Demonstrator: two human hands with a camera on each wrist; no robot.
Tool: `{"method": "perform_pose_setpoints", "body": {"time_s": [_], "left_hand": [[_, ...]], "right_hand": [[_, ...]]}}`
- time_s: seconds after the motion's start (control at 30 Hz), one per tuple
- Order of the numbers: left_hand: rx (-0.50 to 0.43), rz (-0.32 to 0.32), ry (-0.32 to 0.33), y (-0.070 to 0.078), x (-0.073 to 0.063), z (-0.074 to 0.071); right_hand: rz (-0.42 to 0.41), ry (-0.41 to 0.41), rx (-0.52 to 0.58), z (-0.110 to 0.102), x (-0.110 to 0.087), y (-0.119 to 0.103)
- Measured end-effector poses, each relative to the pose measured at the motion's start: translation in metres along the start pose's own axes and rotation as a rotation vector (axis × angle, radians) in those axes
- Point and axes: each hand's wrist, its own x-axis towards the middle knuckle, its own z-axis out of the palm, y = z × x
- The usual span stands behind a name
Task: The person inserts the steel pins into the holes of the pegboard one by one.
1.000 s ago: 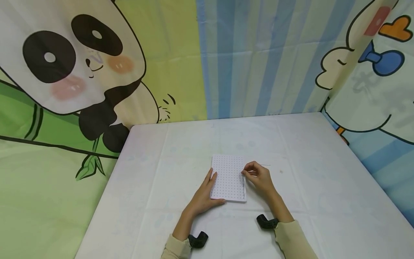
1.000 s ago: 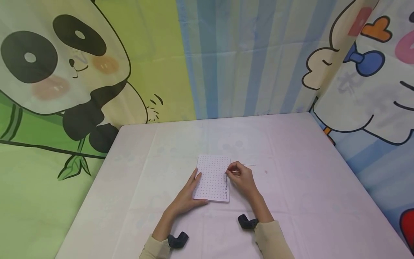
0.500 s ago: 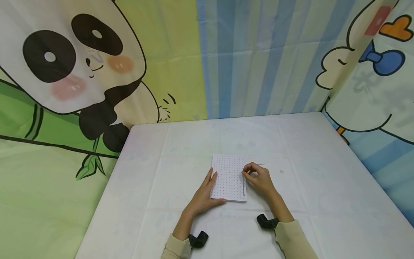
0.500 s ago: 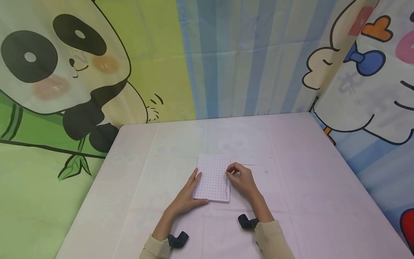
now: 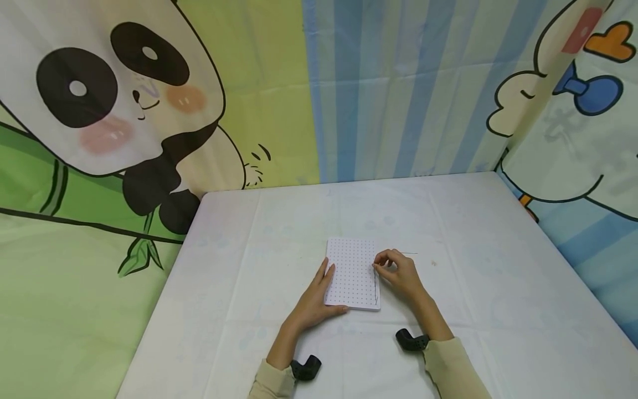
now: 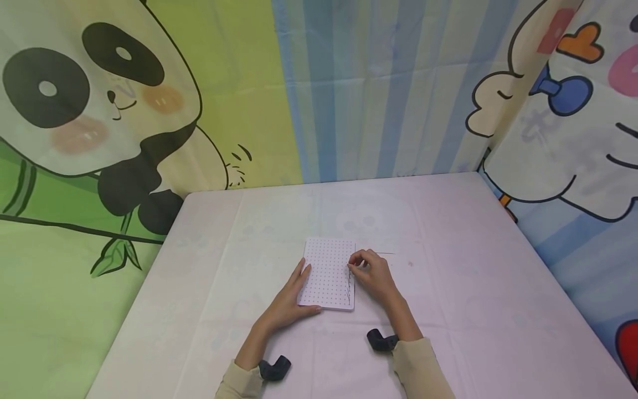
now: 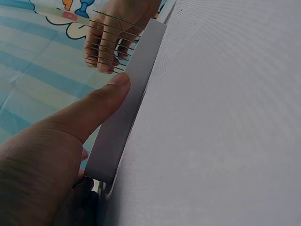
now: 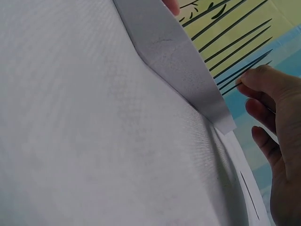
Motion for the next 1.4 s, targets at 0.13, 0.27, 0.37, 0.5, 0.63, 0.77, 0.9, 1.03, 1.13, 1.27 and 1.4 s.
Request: {"method": "perform_pose_setpoints", "body": {"time_s": [0.13,0.27,0.37,0.5,0.63,0.77,0.9,1.03,1.13,1.27,1.4], "left_hand": [[0.006,0.006,0.004,-0.001,0.0,0.0],[0.005,0.006,0.005,-0.001,0.0,0.0],[-0.003,0.007,0.007,-0.002,-0.001,0.001],[-0.017,0.002,0.003,-0.002,-0.002,0.001],[-0.011,0.001,0.002,-0.002,-0.001,0.001],[0.003,0.012,0.009,-0.001,-0.001,0.001],[0.002,0.013,0.01,-0.001,0.0,0.0],[-0.001,0.018,0.011,-0.001,0.0,0.0],[0.003,0.019,0.011,-0.001,0.0,0.0],[0.015,0.023,0.014,-0.002,-0.001,0.0],[0.012,0.024,0.017,-0.003,0.0,0.001]], "right_hand": [[0.003,0.003,0.013,0.0,0.0,0.0],[0.013,0.009,0.026,-0.001,-0.001,0.0],[0.023,0.013,0.028,-0.002,-0.003,-0.001],[0.024,0.013,0.025,-0.004,-0.005,0.0],[0.028,0.005,0.041,-0.007,-0.006,0.001],[0.044,0.023,0.067,-0.009,-0.005,0.002],[0.095,0.088,0.075,-0.013,-0.004,0.006],[0.166,0.169,0.038,-0.017,-0.004,0.014],[0.185,0.23,0.0,-0.021,-0.003,0.02],[0.206,0.295,-0.033,-0.027,-0.003,0.028],[0.254,0.324,-0.057,-0.029,-0.005,0.035]]}}
